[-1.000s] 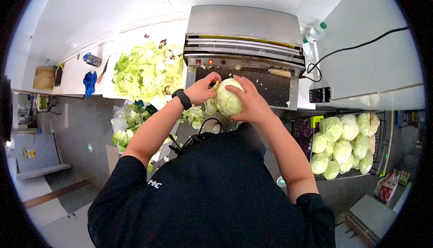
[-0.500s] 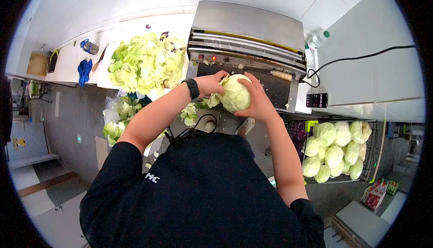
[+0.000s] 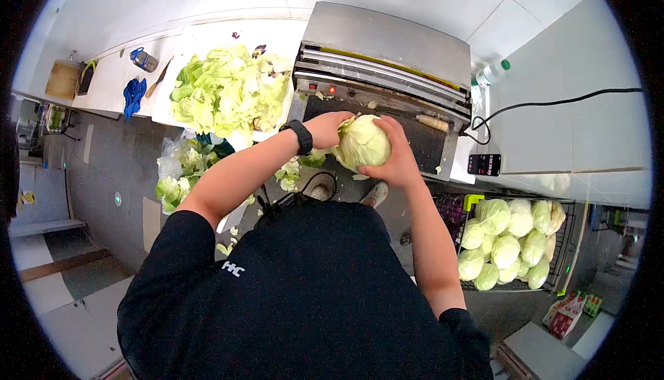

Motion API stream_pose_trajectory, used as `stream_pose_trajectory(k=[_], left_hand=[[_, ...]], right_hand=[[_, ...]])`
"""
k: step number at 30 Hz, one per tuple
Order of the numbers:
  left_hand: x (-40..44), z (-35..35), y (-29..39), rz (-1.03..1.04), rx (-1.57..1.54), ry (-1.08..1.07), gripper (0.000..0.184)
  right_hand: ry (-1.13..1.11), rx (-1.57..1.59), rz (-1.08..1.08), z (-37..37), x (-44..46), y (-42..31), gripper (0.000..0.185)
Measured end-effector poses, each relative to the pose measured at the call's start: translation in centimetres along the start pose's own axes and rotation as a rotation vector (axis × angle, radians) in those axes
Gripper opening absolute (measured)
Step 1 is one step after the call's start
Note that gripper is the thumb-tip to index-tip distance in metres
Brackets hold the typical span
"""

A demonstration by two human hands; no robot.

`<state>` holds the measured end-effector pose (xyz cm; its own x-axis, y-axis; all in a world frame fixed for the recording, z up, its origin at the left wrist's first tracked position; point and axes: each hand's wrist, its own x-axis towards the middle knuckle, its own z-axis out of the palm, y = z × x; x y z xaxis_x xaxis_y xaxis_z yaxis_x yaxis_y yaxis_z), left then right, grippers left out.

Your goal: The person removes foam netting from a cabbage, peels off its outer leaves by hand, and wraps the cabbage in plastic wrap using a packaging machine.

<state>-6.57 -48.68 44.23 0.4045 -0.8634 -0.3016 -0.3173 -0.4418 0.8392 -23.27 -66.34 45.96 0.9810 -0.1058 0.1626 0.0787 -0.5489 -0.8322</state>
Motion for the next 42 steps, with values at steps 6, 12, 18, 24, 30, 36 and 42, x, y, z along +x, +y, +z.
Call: stream_pose_trajectory(k=[6, 12, 18, 24, 30, 36, 42], left_hand=[[-0.8, -0.6, 0.1, 0.113, -0.036, -0.031, 0.062], [-2.5, -3.5, 1.5, -0.001, -0.854, -0.174, 0.074], [-4.1, -4.9, 5.3, 0.015, -0.365, -0.091, 0.061], [-7.9, -6.2, 8.7, 0.056, 0.022, 0.108, 0.043], [-10.8, -7.3, 7.7, 0.122, -0.852, 0.114, 0.050], [-17.9, -8.5, 6.6, 0.184, -1.124, 0.515, 0.049], [-31.4, -11.1, -1.8, -0.162, -0.481, 1.089, 0.065]], right_hand=[[0.045, 0.153, 0.046, 0.4, -0.5, 2.0, 0.102], [0.182, 0.618, 0.226, -0.2, -1.1, -0.4, 0.107], [0.220, 0.152, -0.108, -1.5, -0.4, -3.8, 0.111], [0.198, 0.540, 0.084, -2.3, 0.0, -8.4, 0.107], [0.225, 0.795, 0.011, -1.4, 0.9, -9.8, 0.099], [0.300, 1.419, 0.343, 0.6, 1.4, -11.5, 0.076], [0.285, 1.381, 0.166, -0.4, 1.1, -9.9, 0.068]])
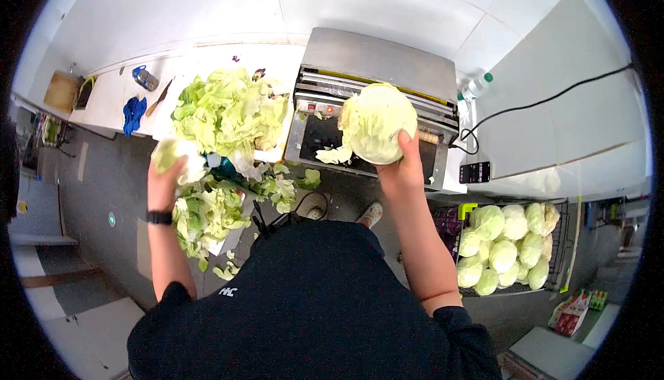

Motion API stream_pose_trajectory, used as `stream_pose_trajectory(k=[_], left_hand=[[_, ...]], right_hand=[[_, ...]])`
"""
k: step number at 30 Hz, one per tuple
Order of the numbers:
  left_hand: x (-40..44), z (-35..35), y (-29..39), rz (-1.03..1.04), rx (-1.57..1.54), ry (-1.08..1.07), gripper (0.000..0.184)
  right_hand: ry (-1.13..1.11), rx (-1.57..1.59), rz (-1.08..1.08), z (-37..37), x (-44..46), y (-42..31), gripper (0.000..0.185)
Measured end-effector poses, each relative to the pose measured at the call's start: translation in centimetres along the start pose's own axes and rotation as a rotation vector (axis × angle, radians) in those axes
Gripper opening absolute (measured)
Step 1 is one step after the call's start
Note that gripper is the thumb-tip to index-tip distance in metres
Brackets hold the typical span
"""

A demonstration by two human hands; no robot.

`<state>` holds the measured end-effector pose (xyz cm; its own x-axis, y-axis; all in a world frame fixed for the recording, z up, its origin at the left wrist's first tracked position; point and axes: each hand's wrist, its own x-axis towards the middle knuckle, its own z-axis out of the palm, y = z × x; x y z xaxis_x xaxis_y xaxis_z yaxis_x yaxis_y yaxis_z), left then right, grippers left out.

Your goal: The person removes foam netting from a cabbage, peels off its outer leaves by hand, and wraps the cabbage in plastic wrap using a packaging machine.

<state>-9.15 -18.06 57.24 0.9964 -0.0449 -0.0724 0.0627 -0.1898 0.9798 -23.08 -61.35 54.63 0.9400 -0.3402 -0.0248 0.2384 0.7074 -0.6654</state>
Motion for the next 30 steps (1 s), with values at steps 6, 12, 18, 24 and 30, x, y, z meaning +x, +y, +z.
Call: stream_pose_trajectory(k=[6, 12, 18, 24, 30], left_hand=[[-0.5, -6.4, -8.1, 0.183, 1.051, 0.055, 0.073], [-2.1, 16.4, 2.9, 0.479, 0.301, -0.664, 0.047], [-1.6, 28.0, 0.7, 0.766, 0.372, -0.743, 0.059], [-1.3, 30.4, -2.6, 0.698, 0.291, -0.722, 0.056], [-0.3, 32.0, -3.3, 0.710, 0.388, -0.772, 0.051]], right_hand=[[0.146, -0.200, -0.128, 1.1, -0.7, 1.1, 0.077], [0.289, -0.224, -0.107, 0.8, -0.6, 3.4, 0.085], [0.432, -0.324, -0.118, -3.5, -0.9, 6.6, 0.084], [0.472, -0.338, -0.056, -6.1, -1.4, 6.8, 0.079], [0.499, -0.463, -0.055, -8.0, -1.2, 7.1, 0.078]])
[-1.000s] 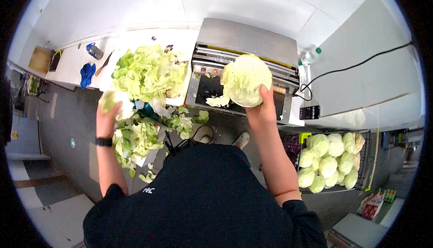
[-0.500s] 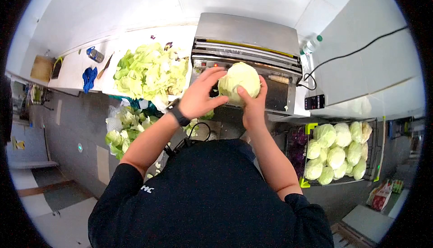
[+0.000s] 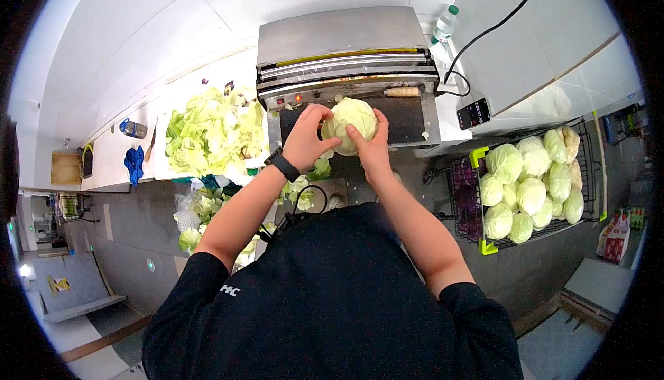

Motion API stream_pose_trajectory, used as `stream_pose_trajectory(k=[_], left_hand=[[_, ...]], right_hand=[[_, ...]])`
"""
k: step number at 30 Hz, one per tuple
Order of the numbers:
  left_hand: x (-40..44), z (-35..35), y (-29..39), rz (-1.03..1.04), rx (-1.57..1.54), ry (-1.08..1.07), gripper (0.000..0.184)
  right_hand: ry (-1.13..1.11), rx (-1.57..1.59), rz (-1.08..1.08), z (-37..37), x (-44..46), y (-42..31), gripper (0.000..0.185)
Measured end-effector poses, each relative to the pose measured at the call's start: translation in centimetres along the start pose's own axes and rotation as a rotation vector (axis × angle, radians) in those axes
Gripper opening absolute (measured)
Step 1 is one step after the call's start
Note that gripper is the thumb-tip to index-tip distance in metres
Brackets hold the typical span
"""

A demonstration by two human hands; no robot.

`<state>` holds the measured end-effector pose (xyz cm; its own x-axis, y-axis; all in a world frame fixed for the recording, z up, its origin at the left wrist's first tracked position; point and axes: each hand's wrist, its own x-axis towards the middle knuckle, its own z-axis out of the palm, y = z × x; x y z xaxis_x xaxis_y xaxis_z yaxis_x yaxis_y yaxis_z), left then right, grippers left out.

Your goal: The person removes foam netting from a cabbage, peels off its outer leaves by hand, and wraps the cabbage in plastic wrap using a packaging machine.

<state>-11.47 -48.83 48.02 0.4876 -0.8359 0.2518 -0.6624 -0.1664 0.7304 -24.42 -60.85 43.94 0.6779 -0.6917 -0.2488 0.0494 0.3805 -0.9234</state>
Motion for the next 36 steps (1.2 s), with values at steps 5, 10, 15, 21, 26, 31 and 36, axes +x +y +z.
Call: stream_pose_trajectory(k=[5, 10, 15, 21, 26, 31, 36], left_hand=[[1.7, -0.7, -1.3, -0.087, -0.123, -0.146, 0.054], [2.2, -0.8, -2.3, -0.041, -0.137, -0.212, 0.047], [2.3, -1.1, -2.0, 0.041, -0.151, -0.193, 0.043], [1.6, -1.9, -1.0, -0.040, -0.205, -0.177, 0.035], [1.3, -1.4, -1.6, -0.017, -0.230, -0.123, 0.031], [-0.5, -2.9, -1.5, 0.093, -0.147, -0.323, 0.020], [-4.9, -6.3, -3.5, -0.042, -0.079, -0.467, 0.020]], right_hand=[[-0.023, -0.232, -0.055, -0.6, 1.3, 1.0, 0.079], [-0.034, -0.456, -0.035, -1.1, 2.7, 0.8, 0.074], [-0.064, -0.492, 0.015, -1.1, 3.0, -0.4, 0.069], [-0.023, -0.563, -0.070, -0.4, 2.8, -0.4, 0.068], [0.000, -0.583, -0.060, 0.1, 3.0, -0.7, 0.068], [0.038, -0.497, -0.048, -0.3, 3.7, 0.6, 0.067], [0.079, -0.265, 0.158, 0.7, 2.2, -2.5, 0.066]])
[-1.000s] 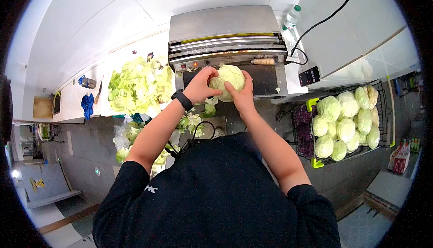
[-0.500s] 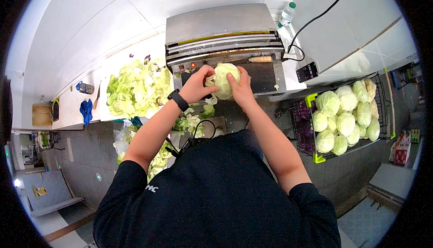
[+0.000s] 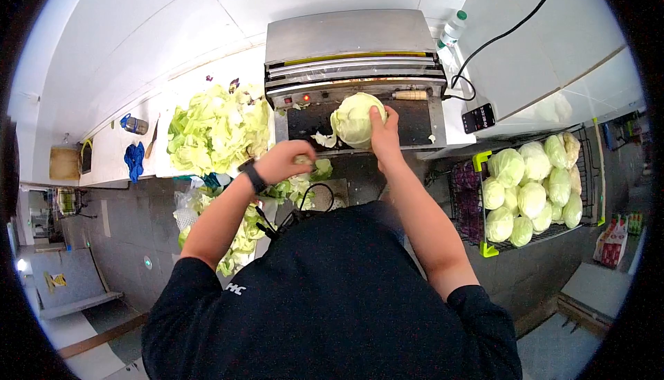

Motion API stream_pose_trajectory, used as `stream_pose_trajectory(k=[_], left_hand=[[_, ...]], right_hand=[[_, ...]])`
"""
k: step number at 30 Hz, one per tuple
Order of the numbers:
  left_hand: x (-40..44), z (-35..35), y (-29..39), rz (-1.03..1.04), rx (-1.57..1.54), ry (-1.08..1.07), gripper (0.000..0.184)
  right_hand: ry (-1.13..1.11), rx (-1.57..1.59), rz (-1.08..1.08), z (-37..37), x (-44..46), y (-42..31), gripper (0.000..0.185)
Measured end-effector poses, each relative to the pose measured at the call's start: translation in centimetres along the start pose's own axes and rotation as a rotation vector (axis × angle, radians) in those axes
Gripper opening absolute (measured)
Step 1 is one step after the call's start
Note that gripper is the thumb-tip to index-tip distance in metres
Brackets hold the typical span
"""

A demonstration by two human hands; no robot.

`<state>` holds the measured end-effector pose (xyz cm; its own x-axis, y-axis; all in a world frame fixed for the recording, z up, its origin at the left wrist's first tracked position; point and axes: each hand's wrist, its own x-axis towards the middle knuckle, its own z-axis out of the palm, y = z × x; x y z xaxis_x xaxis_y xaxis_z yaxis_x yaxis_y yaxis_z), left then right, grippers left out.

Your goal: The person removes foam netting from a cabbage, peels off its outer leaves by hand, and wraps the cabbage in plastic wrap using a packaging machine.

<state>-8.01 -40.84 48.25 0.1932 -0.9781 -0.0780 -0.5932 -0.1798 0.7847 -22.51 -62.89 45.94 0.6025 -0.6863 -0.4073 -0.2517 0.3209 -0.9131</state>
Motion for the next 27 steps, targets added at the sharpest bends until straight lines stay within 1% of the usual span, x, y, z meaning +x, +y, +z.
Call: stream_pose_trajectory(k=[1, 2, 3, 4, 5, 6, 7, 8, 10, 12, 14, 15, 16, 18, 20, 24, 26, 27], left_hand=[[-2.1, -0.9, -0.4, -0.026, 0.049, 0.025, 0.020], [-4.4, -1.9, -0.9, -0.126, -0.003, 0.061, 0.021], [-7.6, -2.5, -2.8, -0.269, 0.067, 0.116, 0.026], [-10.6, -3.6, -3.1, -0.451, 0.093, 0.161, 0.030], [-14.2, -4.0, -4.5, -0.568, 0.190, 0.224, 0.034], [-16.7, -4.8, -3.6, -0.703, 0.347, 0.202, 0.039], [-20.2, -4.7, -6.2, -0.907, 0.547, 0.129, 0.046], [-21.9, -5.0, -5.3, -1.004, 0.713, 0.031, 0.050], [-22.4, -5.4, -5.5, -1.159, 0.669, -0.046, 0.048], [-17.9, -5.7, -2.6, -0.856, 0.384, 0.143, 0.044], [-11.8, -4.6, 0.9, -0.516, -0.019, 0.327, 0.042], [-8.6, -3.6, 1.2, -0.389, -0.245, 0.333, 0.043], [-5.1, -3.4, 3.1, -0.314, -0.189, 0.292, 0.043], [0.8, -1.4, 3.4, -0.084, -0.062, 0.394, 0.044], [4.8, 0.1, 3.8, 0.045, 0.177, 0.512, 0.049], [7.5, 1.5, 2.8, 0.043, 0.231, 0.478, 0.045], [7.2, 1.7, 2.7, -0.003, 0.210, 0.521, 0.037], [7.3, 1.7, 2.8, 0.056, 0.207, 0.570, 0.031]], right_hand=[[-0.030, 0.014, 0.050, -0.3, -0.3, -0.5, 0.068], [-0.057, 0.028, 0.101, -0.5, -0.4, -0.6, 0.070], [-0.052, 0.032, 0.105, -0.7, -0.3, -0.5, 0.070], [-0.072, -0.052, 0.078, -0.8, 0.0, -0.2, 0.072], [-0.095, -0.136, 0.052, -0.9, 0.0, -0.1, 0.075], [-0.096, -0.135, 0.055, -0.8, -0.2, -0.2, 0.075], [-0.118, -0.223, 0.055, -0.5, -0.5, -0.6, 0.078], [-0.142, -0.312, 0.053, -0.3, -0.7, -0.9, 0.081], [-0.125, -0.301, 0.046, -0.1, -0.5, -0.4, 0.079], [-0.124, -0.216, 0.056, -0.4, 0.1, -0.1, 0.077], [-0.168, -0.205, 0.080, -0.2, 0.4, -0.2, 0.079], [-0.184, -0.237, 0.097, -0.1, 0.1, -0.6, 0.081], [-0.196, -0.267, 0.115, -0.1, 0.0, -0.8, 0.083], [-0.202, -0.296, 0.104, -0.1, -0.2, -1.2, 0.085], [-0.195, -0.316, 0.089, 0.0, 0.0, -1.3, 0.086], [-0.147, -0.308, 0.079, -0.1, -0.1, -0.9, 0.086], [-0.160, -0.330, 0.097, -0.2, -0.2, -1.0, 0.085], [-0.173, -0.336, 0.098, -0.3, -0.4, -1.1, 0.084]])
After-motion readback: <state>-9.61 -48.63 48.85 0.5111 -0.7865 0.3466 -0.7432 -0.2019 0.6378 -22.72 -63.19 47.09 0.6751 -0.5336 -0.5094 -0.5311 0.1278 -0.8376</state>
